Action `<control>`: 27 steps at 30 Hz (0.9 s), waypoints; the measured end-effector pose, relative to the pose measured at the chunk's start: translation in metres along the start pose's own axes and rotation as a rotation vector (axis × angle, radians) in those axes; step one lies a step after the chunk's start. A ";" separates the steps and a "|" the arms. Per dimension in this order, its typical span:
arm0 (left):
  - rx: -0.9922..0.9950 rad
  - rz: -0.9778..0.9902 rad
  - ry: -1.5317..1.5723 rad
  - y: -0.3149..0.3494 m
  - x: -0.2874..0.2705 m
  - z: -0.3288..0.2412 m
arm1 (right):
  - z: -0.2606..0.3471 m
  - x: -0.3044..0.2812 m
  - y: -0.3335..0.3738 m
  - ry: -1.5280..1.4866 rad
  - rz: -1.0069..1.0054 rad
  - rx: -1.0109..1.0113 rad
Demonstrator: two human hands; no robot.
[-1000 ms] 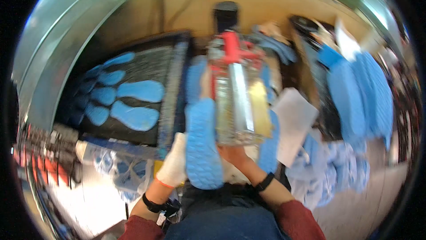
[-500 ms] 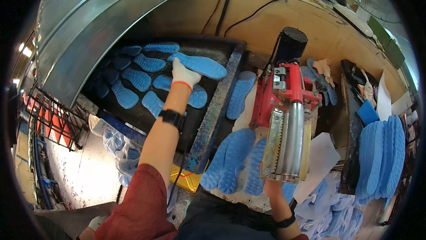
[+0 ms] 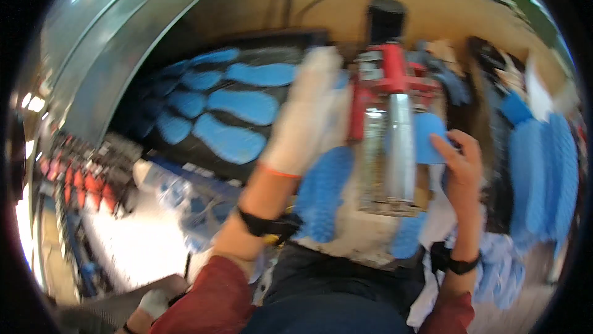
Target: Handling shoe insoles and passing them through a roller machine at a manufacturing workstation.
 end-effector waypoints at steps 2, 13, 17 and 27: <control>0.036 -0.001 0.103 0.006 0.022 -0.031 | 0.007 0.002 0.004 -0.106 0.117 0.141; -0.684 0.137 0.686 0.090 0.039 0.023 | -0.045 0.110 0.206 -0.058 0.117 0.699; -0.778 0.192 0.847 0.121 0.017 0.007 | -0.016 0.127 0.204 0.209 0.260 0.308; -0.783 0.207 1.165 0.073 -0.066 -0.012 | 0.000 0.125 0.196 0.234 0.283 0.382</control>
Point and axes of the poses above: each hand's wrist, its own y-axis away from the middle knuckle, its own x-axis out of the palm, z = x × y, the point moved 2 cm from there along -y, towards the middle knuckle, and after that the axes turned 9 degrees about -y, right-handed, at the moved point
